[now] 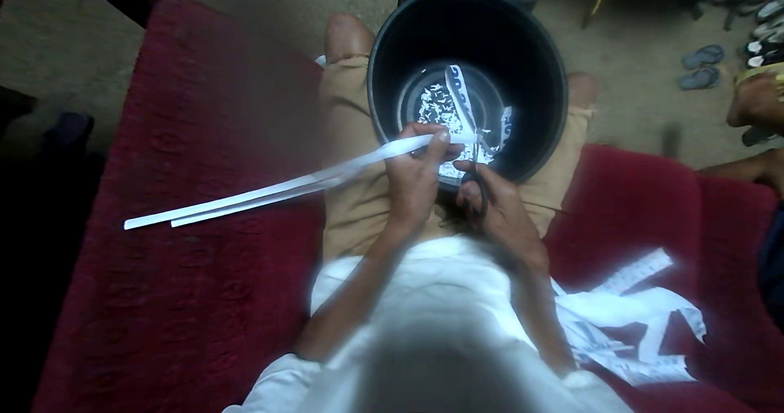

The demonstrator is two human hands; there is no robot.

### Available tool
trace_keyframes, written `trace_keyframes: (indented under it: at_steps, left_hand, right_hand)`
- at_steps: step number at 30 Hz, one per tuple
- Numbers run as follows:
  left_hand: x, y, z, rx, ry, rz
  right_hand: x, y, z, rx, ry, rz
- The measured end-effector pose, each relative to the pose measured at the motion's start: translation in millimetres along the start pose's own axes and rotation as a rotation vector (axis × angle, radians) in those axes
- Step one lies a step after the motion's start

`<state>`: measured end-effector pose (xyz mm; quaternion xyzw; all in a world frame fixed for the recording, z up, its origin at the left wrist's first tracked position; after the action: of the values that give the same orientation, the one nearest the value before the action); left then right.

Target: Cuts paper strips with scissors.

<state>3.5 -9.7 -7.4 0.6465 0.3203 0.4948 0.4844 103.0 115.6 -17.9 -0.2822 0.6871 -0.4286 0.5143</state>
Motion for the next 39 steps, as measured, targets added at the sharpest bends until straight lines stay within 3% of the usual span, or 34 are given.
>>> trace_keyframes:
  at_steps: [39]
  left_hand:
    - [0.6, -0.7, -0.2, 0.005, -0.010, 0.020]
  right_hand:
    - [0.1, 1.1, -1.3, 0.008, -0.011, -0.052]
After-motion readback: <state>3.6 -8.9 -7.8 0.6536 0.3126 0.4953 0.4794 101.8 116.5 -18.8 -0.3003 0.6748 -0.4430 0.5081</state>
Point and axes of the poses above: each hand's wrist, its own z-axis away from the middle knuckle, its own x-axis out of the palm, y = z × x, the point moved 1 cm from there along -z, towards the middle knuckle, and after that the axes turned 5 degrees about y, right-handed, at the moved point
